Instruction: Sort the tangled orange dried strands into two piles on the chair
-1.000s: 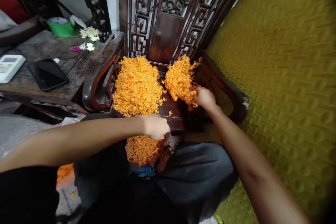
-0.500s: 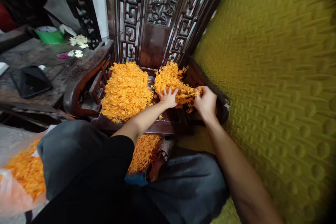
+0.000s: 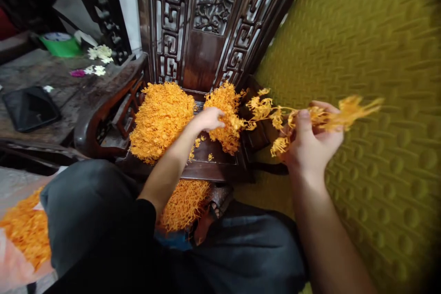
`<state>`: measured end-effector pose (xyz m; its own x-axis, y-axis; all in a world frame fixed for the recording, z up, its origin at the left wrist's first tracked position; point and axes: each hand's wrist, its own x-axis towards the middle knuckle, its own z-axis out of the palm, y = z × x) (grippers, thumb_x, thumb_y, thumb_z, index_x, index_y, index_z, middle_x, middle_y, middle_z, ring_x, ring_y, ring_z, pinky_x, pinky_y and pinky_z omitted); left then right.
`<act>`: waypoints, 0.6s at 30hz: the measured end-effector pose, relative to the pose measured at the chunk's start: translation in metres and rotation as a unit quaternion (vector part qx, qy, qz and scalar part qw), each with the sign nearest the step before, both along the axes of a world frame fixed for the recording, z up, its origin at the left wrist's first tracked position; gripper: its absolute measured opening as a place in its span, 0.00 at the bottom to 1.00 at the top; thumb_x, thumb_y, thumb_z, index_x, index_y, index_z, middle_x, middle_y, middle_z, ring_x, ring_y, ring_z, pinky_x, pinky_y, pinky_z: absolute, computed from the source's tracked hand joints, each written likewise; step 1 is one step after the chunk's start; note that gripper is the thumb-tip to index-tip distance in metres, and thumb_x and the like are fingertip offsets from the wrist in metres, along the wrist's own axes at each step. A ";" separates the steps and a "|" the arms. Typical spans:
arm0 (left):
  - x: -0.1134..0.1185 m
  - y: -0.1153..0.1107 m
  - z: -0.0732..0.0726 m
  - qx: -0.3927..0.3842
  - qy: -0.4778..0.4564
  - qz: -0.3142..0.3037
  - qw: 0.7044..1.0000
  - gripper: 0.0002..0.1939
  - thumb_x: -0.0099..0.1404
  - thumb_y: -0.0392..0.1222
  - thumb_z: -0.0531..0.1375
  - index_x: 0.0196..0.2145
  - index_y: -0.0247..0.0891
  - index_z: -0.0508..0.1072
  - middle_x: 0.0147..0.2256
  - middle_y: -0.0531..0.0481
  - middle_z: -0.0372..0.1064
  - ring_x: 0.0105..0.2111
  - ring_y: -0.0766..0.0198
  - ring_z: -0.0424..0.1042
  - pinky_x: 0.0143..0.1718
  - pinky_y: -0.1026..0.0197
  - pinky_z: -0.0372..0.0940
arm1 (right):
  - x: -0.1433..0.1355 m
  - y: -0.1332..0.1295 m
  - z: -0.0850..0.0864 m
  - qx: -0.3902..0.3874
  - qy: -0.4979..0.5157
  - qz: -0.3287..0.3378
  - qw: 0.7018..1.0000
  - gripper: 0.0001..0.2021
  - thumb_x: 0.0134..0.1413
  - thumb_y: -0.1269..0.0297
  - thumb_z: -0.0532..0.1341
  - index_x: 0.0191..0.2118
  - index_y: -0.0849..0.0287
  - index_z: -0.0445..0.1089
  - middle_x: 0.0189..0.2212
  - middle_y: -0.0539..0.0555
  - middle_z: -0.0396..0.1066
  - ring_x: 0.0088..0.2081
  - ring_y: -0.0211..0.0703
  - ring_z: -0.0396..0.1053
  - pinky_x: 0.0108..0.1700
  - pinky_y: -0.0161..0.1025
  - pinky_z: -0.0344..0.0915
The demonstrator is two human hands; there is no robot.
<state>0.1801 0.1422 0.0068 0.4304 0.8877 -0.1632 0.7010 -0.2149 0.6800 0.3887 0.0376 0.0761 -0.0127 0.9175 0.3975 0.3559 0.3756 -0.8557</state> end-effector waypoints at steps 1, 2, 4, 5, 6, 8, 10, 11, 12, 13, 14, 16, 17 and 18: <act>-0.019 -0.012 0.010 0.075 -0.095 0.082 0.989 0.27 0.70 0.44 0.60 0.65 0.33 0.70 0.55 0.37 0.76 0.52 0.53 0.77 0.58 0.50 0.69 | -0.005 0.000 0.001 -0.013 0.007 0.013 1.000 0.23 0.57 0.39 0.66 0.45 0.54 0.74 0.33 0.56 0.73 0.37 0.52 0.75 0.32 0.44 0.72; -0.035 -0.027 0.019 0.149 -0.196 0.137 0.960 0.24 0.72 0.44 0.59 0.62 0.32 0.72 0.54 0.37 0.77 0.53 0.55 0.77 0.59 0.51 0.68 | -0.011 0.000 0.003 -0.026 0.014 0.026 0.999 0.23 0.55 0.39 0.67 0.44 0.54 0.74 0.31 0.55 0.73 0.35 0.51 0.74 0.31 0.43 0.72; -0.058 -0.061 0.031 0.206 -0.358 0.144 0.899 0.22 0.74 0.46 0.58 0.60 0.35 0.73 0.55 0.39 0.77 0.55 0.57 0.76 0.61 0.51 0.68 | -0.023 -0.003 0.004 -0.067 0.027 0.058 0.996 0.23 0.53 0.39 0.69 0.40 0.54 0.75 0.27 0.54 0.72 0.31 0.48 0.73 0.28 0.41 0.70; -0.064 -0.078 0.034 0.199 -0.410 0.110 0.883 0.22 0.73 0.48 0.59 0.59 0.36 0.74 0.55 0.40 0.77 0.55 0.57 0.76 0.61 0.51 0.68 | -0.030 -0.006 0.004 -0.096 0.031 0.079 0.992 0.23 0.52 0.38 0.69 0.38 0.55 0.75 0.25 0.53 0.72 0.29 0.47 0.72 0.26 0.40 0.68; -0.066 -0.094 0.035 0.183 -0.444 0.073 0.874 0.21 0.72 0.49 0.61 0.58 0.36 0.75 0.56 0.40 0.76 0.57 0.56 0.75 0.62 0.51 0.67 | -0.037 -0.008 0.004 -0.130 0.034 0.101 0.986 0.23 0.51 0.38 0.69 0.35 0.55 0.75 0.22 0.52 0.70 0.26 0.45 0.70 0.24 0.39 0.66; -0.063 -0.121 0.033 0.141 -0.489 0.019 0.860 0.24 0.69 0.48 0.65 0.59 0.38 0.74 0.60 0.39 0.73 0.61 0.54 0.72 0.65 0.50 0.65 | -0.049 -0.014 0.002 -0.203 0.032 0.151 0.967 0.24 0.51 0.36 0.69 0.28 0.56 0.74 0.19 0.52 0.69 0.21 0.40 0.65 0.21 0.37 0.62; -0.055 -0.138 0.026 0.089 -0.520 0.014 0.850 0.27 0.68 0.47 0.66 0.62 0.38 0.71 0.62 0.38 0.70 0.62 0.53 0.71 0.65 0.49 0.66 | -0.059 -0.021 -0.001 -0.254 0.020 0.185 0.949 0.27 0.53 0.36 0.67 0.24 0.57 0.71 0.18 0.52 0.67 0.19 0.36 0.60 0.19 0.36 0.57; -0.052 -0.143 0.021 0.061 -0.528 0.021 0.847 0.28 0.68 0.47 0.66 0.63 0.38 0.71 0.62 0.38 0.71 0.61 0.52 0.72 0.64 0.49 0.67 | -0.063 -0.023 -0.002 -0.267 0.004 0.196 0.944 0.27 0.54 0.36 0.66 0.23 0.58 0.71 0.18 0.51 0.67 0.18 0.35 0.58 0.19 0.35 0.55; -0.049 -0.147 0.017 0.037 -0.531 0.030 0.846 0.28 0.68 0.47 0.66 0.62 0.38 0.71 0.61 0.38 0.72 0.60 0.52 0.73 0.62 0.48 0.69 | -0.066 -0.026 -0.004 -0.275 -0.019 0.204 0.939 0.28 0.55 0.36 0.66 0.22 0.58 0.70 0.17 0.51 0.66 0.17 0.33 0.56 0.19 0.35 0.53; -0.048 -0.148 0.014 0.020 -0.529 0.037 0.847 0.26 0.68 0.47 0.66 0.61 0.37 0.72 0.60 0.38 0.73 0.59 0.51 0.74 0.61 0.48 0.70 | -0.069 -0.029 -0.006 -0.282 -0.049 0.213 0.934 0.29 0.55 0.36 0.66 0.21 0.59 0.69 0.16 0.50 0.65 0.17 0.32 0.55 0.19 0.34 0.52; -0.047 -0.149 0.010 0.016 -0.527 0.041 0.849 0.24 0.68 0.47 0.65 0.59 0.36 0.74 0.58 0.38 0.74 0.58 0.52 0.75 0.61 0.48 0.70 | -0.071 -0.031 -0.007 -0.290 -0.082 0.226 0.926 0.29 0.56 0.36 0.66 0.21 0.59 0.69 0.15 0.50 0.64 0.17 0.32 0.55 0.19 0.34 0.52; -0.049 -0.148 0.006 0.030 -0.527 0.048 0.848 0.20 0.68 0.46 0.65 0.54 0.35 0.78 0.55 0.39 0.77 0.56 0.53 0.76 0.60 0.49 0.70 | -0.076 -0.036 -0.010 -0.311 -0.139 0.261 0.903 0.29 0.56 0.36 0.65 0.21 0.59 0.70 0.15 0.50 0.66 0.17 0.34 0.59 0.20 0.34 0.57; -0.050 -0.148 0.006 0.035 -0.535 0.051 0.843 0.17 0.66 0.45 0.66 0.51 0.34 0.79 0.53 0.40 0.78 0.54 0.54 0.77 0.59 0.51 0.71 | -0.079 -0.038 -0.010 -0.322 -0.159 0.282 0.890 0.29 0.57 0.36 0.64 0.22 0.59 0.71 0.16 0.51 0.68 0.18 0.35 0.62 0.22 0.35 0.61; -0.051 -0.147 0.006 0.031 -0.547 0.052 0.835 0.15 0.65 0.44 0.67 0.47 0.34 0.80 0.49 0.40 0.80 0.51 0.55 0.78 0.56 0.53 0.73 | -0.081 -0.039 -0.010 -0.331 -0.175 0.303 0.876 0.29 0.59 0.36 0.62 0.23 0.59 0.73 0.18 0.53 0.71 0.20 0.38 0.66 0.25 0.36 0.65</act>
<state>0.1289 -0.0052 0.0124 0.2110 0.9219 0.3250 -0.3149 -0.2507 0.9154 0.3073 -0.0016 0.0656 -0.5916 0.7285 -0.3453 0.5466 0.0476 -0.8360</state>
